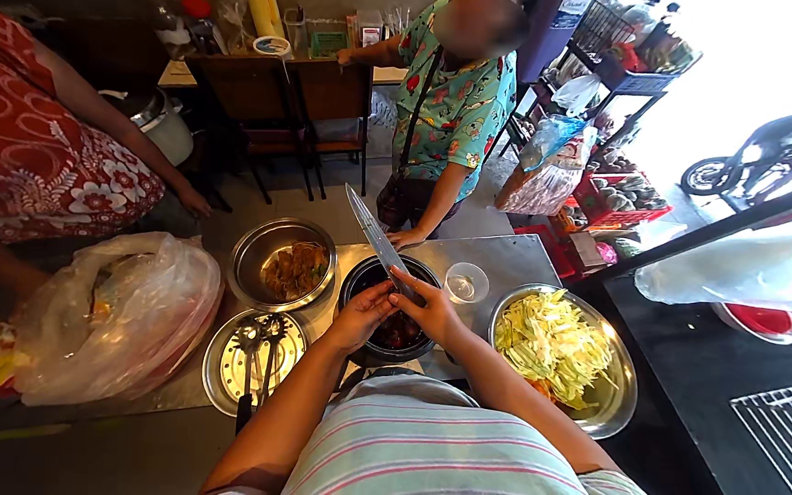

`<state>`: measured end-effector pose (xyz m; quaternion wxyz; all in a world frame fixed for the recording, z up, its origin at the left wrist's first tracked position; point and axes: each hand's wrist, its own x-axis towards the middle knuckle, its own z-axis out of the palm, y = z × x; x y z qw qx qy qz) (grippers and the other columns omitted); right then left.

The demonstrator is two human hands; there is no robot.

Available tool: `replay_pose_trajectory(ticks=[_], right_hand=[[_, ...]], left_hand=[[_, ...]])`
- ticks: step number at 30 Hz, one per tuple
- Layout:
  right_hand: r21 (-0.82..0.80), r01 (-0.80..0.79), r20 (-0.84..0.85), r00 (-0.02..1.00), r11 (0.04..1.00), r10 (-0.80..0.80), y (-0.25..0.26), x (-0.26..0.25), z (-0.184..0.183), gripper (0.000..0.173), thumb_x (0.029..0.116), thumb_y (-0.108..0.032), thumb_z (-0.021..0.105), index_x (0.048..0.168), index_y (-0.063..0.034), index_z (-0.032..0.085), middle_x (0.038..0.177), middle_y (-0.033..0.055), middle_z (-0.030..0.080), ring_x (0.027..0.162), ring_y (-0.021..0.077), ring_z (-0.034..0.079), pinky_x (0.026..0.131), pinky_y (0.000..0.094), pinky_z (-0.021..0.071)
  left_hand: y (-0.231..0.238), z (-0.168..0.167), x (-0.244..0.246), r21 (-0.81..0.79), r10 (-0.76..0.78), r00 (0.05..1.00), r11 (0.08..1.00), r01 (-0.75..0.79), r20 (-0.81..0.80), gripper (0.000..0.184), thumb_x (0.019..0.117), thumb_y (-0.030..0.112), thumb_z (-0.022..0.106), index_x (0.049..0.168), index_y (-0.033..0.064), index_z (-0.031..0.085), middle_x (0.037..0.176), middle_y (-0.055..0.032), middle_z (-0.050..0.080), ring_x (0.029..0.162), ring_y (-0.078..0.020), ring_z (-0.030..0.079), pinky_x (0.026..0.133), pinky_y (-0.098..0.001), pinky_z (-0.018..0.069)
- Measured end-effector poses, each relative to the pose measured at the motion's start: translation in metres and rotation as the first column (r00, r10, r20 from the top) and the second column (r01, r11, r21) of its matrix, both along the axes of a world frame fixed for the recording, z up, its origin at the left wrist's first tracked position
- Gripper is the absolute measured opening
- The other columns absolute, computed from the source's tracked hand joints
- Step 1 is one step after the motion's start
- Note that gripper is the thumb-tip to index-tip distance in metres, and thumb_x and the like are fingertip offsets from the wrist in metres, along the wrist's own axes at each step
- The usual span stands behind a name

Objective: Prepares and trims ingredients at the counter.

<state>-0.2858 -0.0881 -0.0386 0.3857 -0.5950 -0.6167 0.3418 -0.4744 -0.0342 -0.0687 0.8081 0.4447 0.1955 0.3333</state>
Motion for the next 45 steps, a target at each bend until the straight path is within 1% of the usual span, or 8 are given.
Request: replay_pose_trajectory(ticks=[4, 10, 17, 20, 23, 28, 35, 45], right_hand=[[0.040, 0.015, 0.079, 0.997, 0.999, -0.018, -0.003, -0.003, -0.001, 0.045, 0.1031, -0.043, 0.061, 0.144, -0.0235, 0.064, 0.133, 0.0073, 0.070, 0.121, 0.0148, 0.065, 0.107, 0.0358, 0.0503], [0.143, 0.054, 0.385, 0.917, 0.988, -0.106, -0.010, -0.005, 0.005, 0.038, 0.1034, -0.046, 0.057, 0.138, -0.0341, 0.068, 0.100, 0.0116, 0.073, 0.086, 0.0253, 0.069, 0.077, 0.0459, 0.0564], [0.237, 0.030, -0.065, 0.998, 0.971, -0.015, -0.010, 0.002, 0.003, 0.040, 0.1027, -0.031, 0.065, 0.141, -0.0174, 0.066, 0.126, 0.0090, 0.072, 0.112, 0.0150, 0.069, 0.100, 0.0377, 0.0564], [0.053, 0.131, 0.195, 0.971, 0.990, -0.139, -0.006, 0.018, 0.012, 0.047, 0.1049, -0.049, 0.054, 0.150, -0.0348, 0.056, 0.127, 0.0097, 0.071, 0.113, 0.0268, 0.068, 0.097, 0.0542, 0.0527], [-0.079, 0.252, 0.509, 0.842, 0.965, -0.178, -0.007, 0.016, 0.027, 0.050, 0.1130, -0.041, 0.031, 0.163, -0.0348, 0.033, 0.124, 0.0164, 0.071, 0.110, 0.0389, 0.070, 0.092, 0.0611, 0.0527], [-0.157, 0.365, 0.716, 0.682, 0.918, -0.149, -0.006, 0.011, 0.030, 0.066, 0.1061, -0.052, 0.049, 0.165, -0.0358, 0.024, 0.123, 0.0134, 0.072, 0.107, 0.0359, 0.071, 0.088, 0.0544, 0.0557], [-0.015, 0.120, 0.332, 0.937, 0.993, -0.108, -0.014, 0.014, 0.019, 0.054, 0.1009, -0.051, 0.060, 0.153, -0.0379, 0.051, 0.121, 0.0125, 0.071, 0.108, 0.0317, 0.069, 0.090, 0.0580, 0.0540], [-0.038, 0.030, 0.045, 0.999, 0.999, -0.029, -0.013, 0.010, 0.002, 0.055, 0.1006, -0.045, 0.065, 0.153, -0.0309, 0.053, 0.137, 0.0072, 0.067, 0.121, 0.0201, 0.065, 0.104, 0.0468, 0.0510]], left_hand=[[-0.001, -0.003, -0.001, 0.013, 0.001, 1.000, 1.000, -0.001, -0.006, 0.044, 0.1026, 0.000, 0.057, 0.145, -0.0067, 0.047, 0.135, -0.0112, 0.066, 0.121, -0.0190, 0.066, 0.109, -0.0370, 0.0517], [-0.003, -0.009, 0.003, 0.012, 0.073, 0.995, 0.997, -0.073, -0.065, 0.042, 0.0972, -0.001, 0.065, 0.137, -0.0055, 0.052, 0.123, -0.0096, 0.068, 0.112, -0.0175, 0.068, 0.104, -0.0368, 0.0541], [0.002, -0.003, 0.005, -0.090, 0.239, 0.941, 0.960, -0.266, -0.238, 0.048, 0.1029, 0.002, 0.058, 0.148, 0.0025, 0.042, 0.123, -0.0109, 0.064, 0.107, -0.0168, 0.068, 0.096, -0.0327, 0.0575], [-0.001, -0.001, 0.003, -0.145, 0.243, 0.955, 0.953, -0.268, -0.170, 0.038, 0.1056, 0.005, 0.054, 0.142, -0.0006, 0.047, 0.123, -0.0126, 0.065, 0.107, -0.0191, 0.069, 0.097, -0.0343, 0.0581], [-0.002, 0.000, 0.003, -0.140, 0.226, 0.962, 0.959, -0.248, -0.153, 0.040, 0.1064, 0.003, 0.051, 0.146, -0.0032, 0.047, 0.138, -0.0156, 0.058, 0.116, -0.0189, 0.066, 0.101, -0.0325, 0.0552], [-0.002, 0.000, -0.001, -0.141, 0.143, 0.986, 0.978, -0.155, -0.090, 0.052, 0.1053, -0.005, 0.044, 0.156, 0.0007, 0.036, 0.160, -0.0138, 0.042, 0.136, -0.0209, 0.055, 0.113, -0.0335, 0.0473], [-0.008, 0.004, 0.003, -0.119, 0.087, 0.989, 0.988, -0.101, -0.118, 0.053, 0.1000, -0.004, 0.058, 0.150, 0.0003, 0.041, 0.141, -0.0153, 0.057, 0.121, -0.0235, 0.064, 0.104, -0.0391, 0.0554], [-0.015, 0.006, 0.013, -0.201, 0.052, 0.998, 0.978, -0.058, -0.033, 0.039, 0.0986, -0.007, 0.058, 0.137, -0.0015, 0.050, 0.124, -0.0098, 0.066, 0.112, -0.0166, 0.068, 0.102, -0.0331, 0.0553]])
